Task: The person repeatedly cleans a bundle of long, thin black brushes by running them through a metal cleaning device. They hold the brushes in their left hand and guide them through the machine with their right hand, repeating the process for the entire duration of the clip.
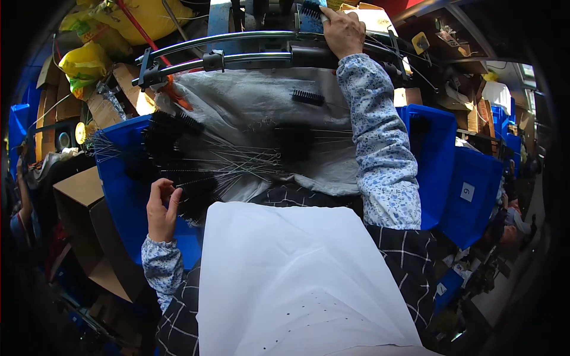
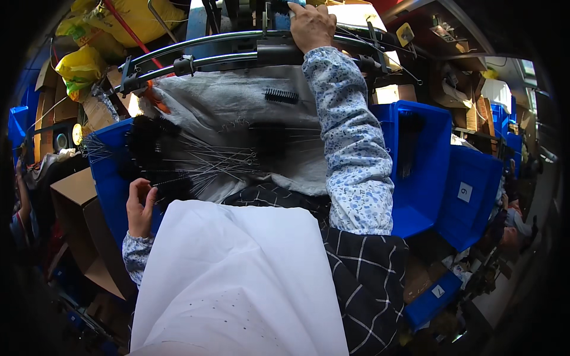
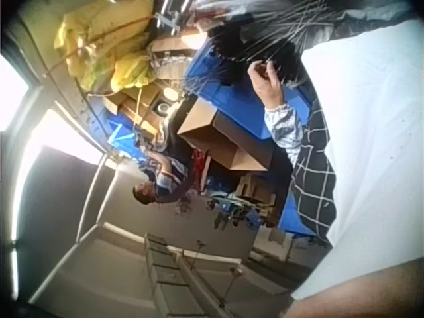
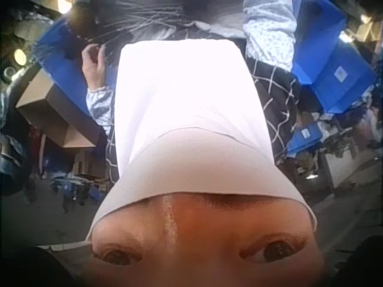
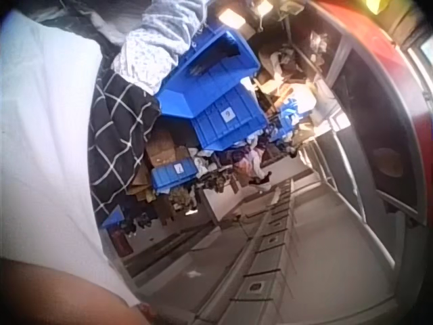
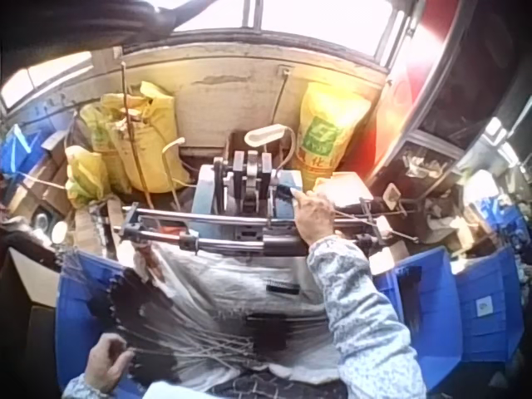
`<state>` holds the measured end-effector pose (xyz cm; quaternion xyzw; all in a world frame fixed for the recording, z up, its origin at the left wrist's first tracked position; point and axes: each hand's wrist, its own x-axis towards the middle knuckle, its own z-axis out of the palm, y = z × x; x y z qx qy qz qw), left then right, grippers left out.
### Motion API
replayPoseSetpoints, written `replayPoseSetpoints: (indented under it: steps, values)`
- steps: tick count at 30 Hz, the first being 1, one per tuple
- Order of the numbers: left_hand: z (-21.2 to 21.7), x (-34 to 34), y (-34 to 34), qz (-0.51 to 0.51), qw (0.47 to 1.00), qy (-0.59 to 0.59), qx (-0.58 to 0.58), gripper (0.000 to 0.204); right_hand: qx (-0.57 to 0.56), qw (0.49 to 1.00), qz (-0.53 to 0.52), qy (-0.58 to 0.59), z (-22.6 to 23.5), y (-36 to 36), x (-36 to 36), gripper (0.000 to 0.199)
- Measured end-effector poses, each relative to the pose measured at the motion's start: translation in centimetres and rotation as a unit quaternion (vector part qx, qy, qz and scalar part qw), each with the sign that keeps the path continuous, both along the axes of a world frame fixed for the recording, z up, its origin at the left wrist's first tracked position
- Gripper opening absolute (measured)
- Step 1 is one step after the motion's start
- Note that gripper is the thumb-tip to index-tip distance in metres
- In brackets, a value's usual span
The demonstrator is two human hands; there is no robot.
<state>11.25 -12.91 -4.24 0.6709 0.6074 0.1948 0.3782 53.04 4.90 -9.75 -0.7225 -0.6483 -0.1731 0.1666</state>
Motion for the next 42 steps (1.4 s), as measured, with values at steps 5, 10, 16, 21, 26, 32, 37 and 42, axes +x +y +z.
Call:
replayPoseSetpoints:
  steps: [5, 10, 16, 21, 26, 32, 37, 42]
  values:
    - [-0.5, -0.5, 0.7, -0.086, 0.989, 0.106, 0.051, 0.01, -0.022, 0.999, 0.02, 0.023, -0.3, 0.2, 0.4, 0.024]
    - [-1.4, -0.5, 0.6, -0.075, 0.982, 0.14, 0.098, 0.011, -0.073, 0.995, -0.007, 0.071, 1.7, 0.5, -0.8, 0.03]
    - [0.1, 0.2, 1.4, 0.096, 0.983, -0.031, 0.15, 0.019, 0.026, 0.999, 0.025, -0.018, -2.2, 1.7, 2.0, 0.031]
    - [2.5, -1.3, 3.5, 0.084, 0.943, -0.182, 0.267, 0.019, -0.062, 0.99, -0.112, 0.054, -0.4, -1.5, 2.4, 0.044]
    - [6.6, -3.1, 5.5, 0.117, 0.877, -0.349, 0.308, 0.022, -0.016, 0.99, -0.057, 0.129, -1.7, -0.7, 2.0, 0.041]
    - [8.5, -5.4, 5.5, 0.126, 0.824, -0.452, 0.316, 0.021, -0.011, 0.986, -0.047, 0.161, -1.2, 0.1, -0.4, 0.04]
    - [7.5, -6.0, 4.8, 0.212, 0.847, -0.308, 0.378, 0.023, -0.023, 0.986, -0.052, 0.153, -0.6, 0.2, -2.1, 0.039]
    - [7.4, -4.9, 4.7, 0.236, 0.848, -0.278, 0.383, 0.023, -0.012, 0.986, -0.044, 0.158, -1.2, 0.9, -3.0, 0.038]
